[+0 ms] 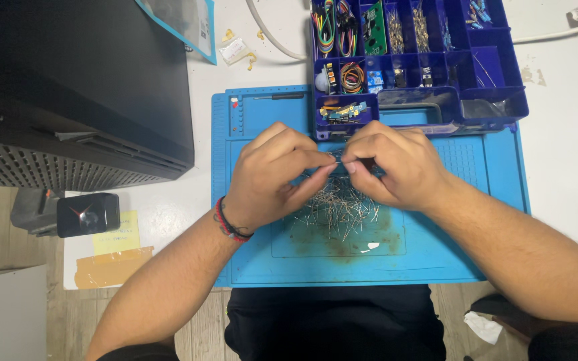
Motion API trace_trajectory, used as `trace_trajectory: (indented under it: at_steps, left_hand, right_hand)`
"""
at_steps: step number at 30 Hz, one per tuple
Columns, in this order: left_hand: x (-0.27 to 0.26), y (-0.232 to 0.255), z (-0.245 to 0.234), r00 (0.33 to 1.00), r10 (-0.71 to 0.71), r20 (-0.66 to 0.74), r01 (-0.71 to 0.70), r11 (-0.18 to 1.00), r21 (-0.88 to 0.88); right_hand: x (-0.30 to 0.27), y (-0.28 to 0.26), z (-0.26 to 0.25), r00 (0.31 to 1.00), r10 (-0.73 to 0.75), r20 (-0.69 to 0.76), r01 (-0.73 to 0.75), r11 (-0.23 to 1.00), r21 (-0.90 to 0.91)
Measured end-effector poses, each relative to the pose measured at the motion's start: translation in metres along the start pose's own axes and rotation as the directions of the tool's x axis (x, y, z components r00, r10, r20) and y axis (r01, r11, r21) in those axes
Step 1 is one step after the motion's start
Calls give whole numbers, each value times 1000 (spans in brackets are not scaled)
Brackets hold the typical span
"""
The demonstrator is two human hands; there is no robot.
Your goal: The person picks up small electronic components from a pile on a blue mat and places them into a compartmentalized blue organizer box. The hands repeatedly select items from the pile and sort them into specific sections of the box.
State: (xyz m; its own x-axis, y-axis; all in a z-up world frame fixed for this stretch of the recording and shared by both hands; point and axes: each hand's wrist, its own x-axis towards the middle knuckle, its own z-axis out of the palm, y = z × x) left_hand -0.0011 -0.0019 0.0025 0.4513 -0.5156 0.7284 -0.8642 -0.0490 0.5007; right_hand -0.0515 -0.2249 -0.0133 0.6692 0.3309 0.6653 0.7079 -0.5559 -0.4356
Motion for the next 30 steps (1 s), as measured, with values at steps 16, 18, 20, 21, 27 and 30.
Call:
trace_trajectory:
  at_steps: [16,18,20,21,27,30]
  left_hand:
    - [0,3,3,999,20,-26,-22,998,-51]
    - [1,4,2,998,47,-30,-49,998,-46]
    - [1,3,3,998,54,-28,-55,997,-48]
    - [0,3,3,998,53,-29,-54,998,-45]
    - [-2,2,4,996,84,-16,-84,996,-9]
    - [-1,1,4,995,96,-23,-96,995,13]
  right_hand:
    - [-2,2,6,995,14,-99,-5,996,88]
    - [-1,0,6,995,9,-102,-1,997,80]
    - [0,0,5,994,11,-107,-3,996,84]
    - [1,-1,5,994,13,-107,-3,996,94]
    - [-1,1,6,996,1,-92,6,997,77]
    - [0,-3,6,996,19,-85,-15,999,51]
